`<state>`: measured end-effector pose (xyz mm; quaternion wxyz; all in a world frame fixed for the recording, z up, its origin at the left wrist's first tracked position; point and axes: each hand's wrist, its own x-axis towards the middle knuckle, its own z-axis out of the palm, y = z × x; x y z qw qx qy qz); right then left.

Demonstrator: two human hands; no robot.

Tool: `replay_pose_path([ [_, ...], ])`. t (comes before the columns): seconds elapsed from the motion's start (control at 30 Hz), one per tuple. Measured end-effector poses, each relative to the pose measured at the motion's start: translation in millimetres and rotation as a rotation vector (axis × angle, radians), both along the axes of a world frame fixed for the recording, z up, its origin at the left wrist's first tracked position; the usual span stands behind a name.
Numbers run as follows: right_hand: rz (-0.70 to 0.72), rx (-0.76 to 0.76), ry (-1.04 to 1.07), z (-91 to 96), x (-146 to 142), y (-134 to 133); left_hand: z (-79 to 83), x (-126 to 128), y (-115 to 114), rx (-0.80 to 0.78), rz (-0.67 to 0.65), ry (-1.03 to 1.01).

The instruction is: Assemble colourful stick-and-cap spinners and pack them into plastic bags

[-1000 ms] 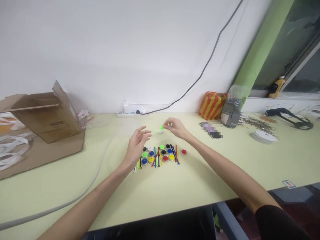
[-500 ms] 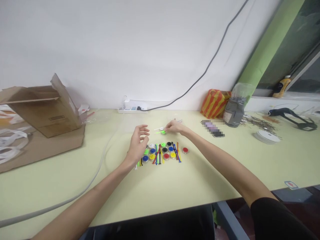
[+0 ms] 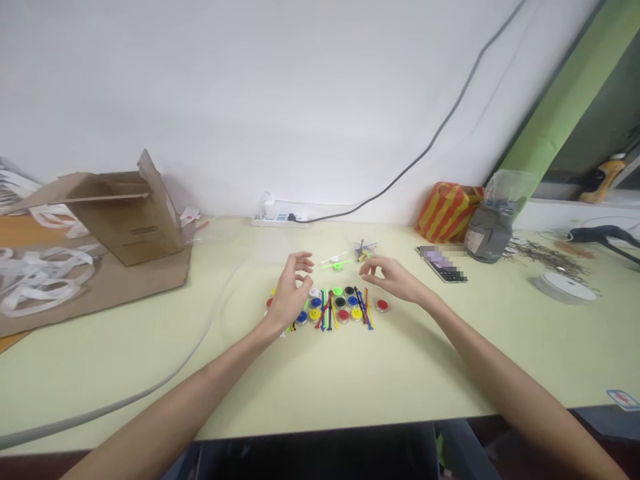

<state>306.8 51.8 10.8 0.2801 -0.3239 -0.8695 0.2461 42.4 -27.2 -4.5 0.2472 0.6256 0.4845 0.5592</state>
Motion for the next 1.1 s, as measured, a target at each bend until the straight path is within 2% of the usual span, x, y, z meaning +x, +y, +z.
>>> replay_pose_path([
  [0.2, -0.040, -0.069, 0.024, 3.2, 20.8, -13.7, 1.7, -0.1, -0.9, 0.008, -0.002, 0.041],
  [0.33, 0.074, -0.126, -0.003, 11.7, 25.9, -12.3, 2.1, -1.2, 0.3, 0.017, -0.010, 0.067],
  [0.47, 0.171, -0.186, -0.070, 10.4, 24.8, -13.2, 2.7, -0.6, -0.3, 0.016, -0.022, 0.111],
  [0.73, 0.156, -0.169, -0.068, 0.4, 11.7, -16.5, 4.6, 2.5, -2.5, 0.031, -0.031, 0.160],
  [0.93, 0.096, -0.095, -0.099, 5.2, 13.6, -17.2, 4.3, 2.6, -2.5, 0.037, -0.041, 0.174],
  [1.1, 0.121, -0.234, -0.183, 13.3, 31.2, -15.9, 2.3, 2.4, -1.0, 0.033, -0.043, 0.190],
])
